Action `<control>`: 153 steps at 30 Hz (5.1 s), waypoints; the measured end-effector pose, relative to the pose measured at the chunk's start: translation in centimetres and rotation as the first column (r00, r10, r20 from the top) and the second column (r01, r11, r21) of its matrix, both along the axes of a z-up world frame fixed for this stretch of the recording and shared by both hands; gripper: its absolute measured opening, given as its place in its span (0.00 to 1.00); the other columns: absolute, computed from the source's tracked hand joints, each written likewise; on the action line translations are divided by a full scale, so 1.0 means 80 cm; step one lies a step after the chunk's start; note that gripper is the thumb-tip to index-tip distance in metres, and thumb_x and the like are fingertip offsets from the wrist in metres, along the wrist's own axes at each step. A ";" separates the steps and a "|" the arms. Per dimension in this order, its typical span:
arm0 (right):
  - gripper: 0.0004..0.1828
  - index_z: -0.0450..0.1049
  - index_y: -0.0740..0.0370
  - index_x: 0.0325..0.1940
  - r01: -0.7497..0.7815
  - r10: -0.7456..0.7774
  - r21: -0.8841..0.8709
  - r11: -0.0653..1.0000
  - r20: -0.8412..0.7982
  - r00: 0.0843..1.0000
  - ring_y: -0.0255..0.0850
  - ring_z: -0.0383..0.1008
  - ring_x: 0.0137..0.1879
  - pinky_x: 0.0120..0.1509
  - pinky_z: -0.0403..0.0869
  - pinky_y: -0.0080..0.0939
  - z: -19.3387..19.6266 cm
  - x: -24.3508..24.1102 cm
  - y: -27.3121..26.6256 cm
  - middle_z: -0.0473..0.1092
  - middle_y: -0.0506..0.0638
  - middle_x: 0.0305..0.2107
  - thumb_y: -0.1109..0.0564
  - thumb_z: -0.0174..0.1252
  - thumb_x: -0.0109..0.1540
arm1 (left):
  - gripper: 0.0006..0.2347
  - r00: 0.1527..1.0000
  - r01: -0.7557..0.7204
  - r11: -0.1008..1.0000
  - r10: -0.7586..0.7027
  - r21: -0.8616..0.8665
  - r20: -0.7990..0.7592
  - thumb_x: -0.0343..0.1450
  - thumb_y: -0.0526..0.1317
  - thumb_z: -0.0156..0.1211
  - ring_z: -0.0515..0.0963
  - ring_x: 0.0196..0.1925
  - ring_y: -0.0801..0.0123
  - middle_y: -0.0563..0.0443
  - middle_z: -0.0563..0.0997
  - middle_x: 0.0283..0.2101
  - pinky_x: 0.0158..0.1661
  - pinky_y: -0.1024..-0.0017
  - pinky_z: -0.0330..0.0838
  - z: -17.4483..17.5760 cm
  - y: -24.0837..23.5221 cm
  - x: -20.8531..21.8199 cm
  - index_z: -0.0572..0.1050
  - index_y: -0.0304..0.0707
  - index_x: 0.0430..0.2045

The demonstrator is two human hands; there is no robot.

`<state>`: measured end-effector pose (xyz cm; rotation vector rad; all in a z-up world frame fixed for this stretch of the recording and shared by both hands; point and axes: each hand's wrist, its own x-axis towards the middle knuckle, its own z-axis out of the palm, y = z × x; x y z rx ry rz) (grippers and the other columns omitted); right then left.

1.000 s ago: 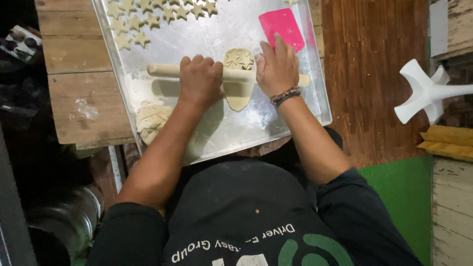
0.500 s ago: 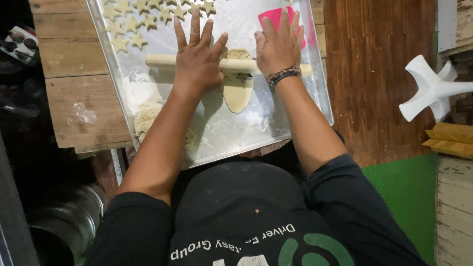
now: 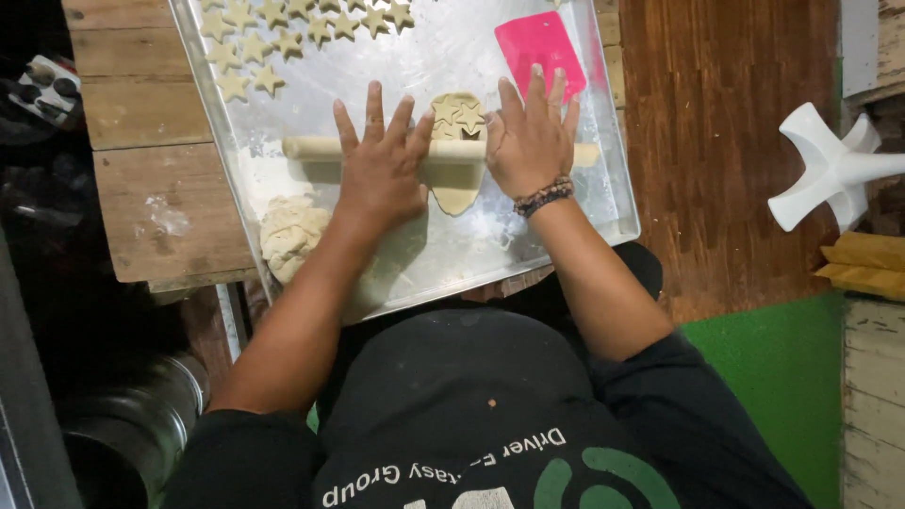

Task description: The person rolls out dough on a metal tray using a rolling pin and cuts star shapes with a cookie cutter. They remove the excess dough and arrange the cut stars on the tray. The person then gathers the leftover dough, kneads it into a ball, and rolls it out again to continue cutting shapes.

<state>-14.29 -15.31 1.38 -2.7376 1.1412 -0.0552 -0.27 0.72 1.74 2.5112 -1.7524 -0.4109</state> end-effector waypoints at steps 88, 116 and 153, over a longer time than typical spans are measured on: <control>0.38 0.58 0.46 0.77 -0.362 0.370 0.142 0.921 -0.032 0.928 0.50 0.70 0.60 0.65 0.71 0.50 -0.003 0.001 -0.002 0.74 0.55 0.46 0.59 0.59 0.63 | 0.03 0.964 0.109 0.823 0.049 -0.558 0.261 0.72 0.35 0.64 0.80 0.60 0.44 0.42 0.84 0.38 0.65 0.25 0.44 -0.076 0.068 -0.064 0.78 0.43 0.36; 0.37 0.70 0.55 0.66 -0.315 0.126 0.269 0.910 0.546 0.828 0.47 0.81 0.40 0.43 0.83 0.40 -0.055 -0.010 0.040 0.79 0.53 0.36 0.65 0.72 0.53 | 0.02 0.962 0.142 0.758 0.047 -0.637 0.270 0.67 0.38 0.63 0.78 0.36 0.58 0.51 0.74 0.26 0.57 0.40 0.58 -0.078 0.073 -0.062 0.76 0.47 0.27; 0.38 0.69 0.58 0.64 -0.218 0.110 0.149 0.965 0.524 0.845 0.42 0.79 0.33 0.39 0.79 0.41 -0.059 -0.009 0.063 0.80 0.51 0.33 0.52 0.78 0.53 | 0.04 0.954 0.147 0.744 0.068 -0.652 0.292 0.65 0.36 0.64 0.77 0.35 0.58 0.51 0.74 0.25 0.57 0.39 0.58 -0.075 0.073 -0.064 0.75 0.47 0.26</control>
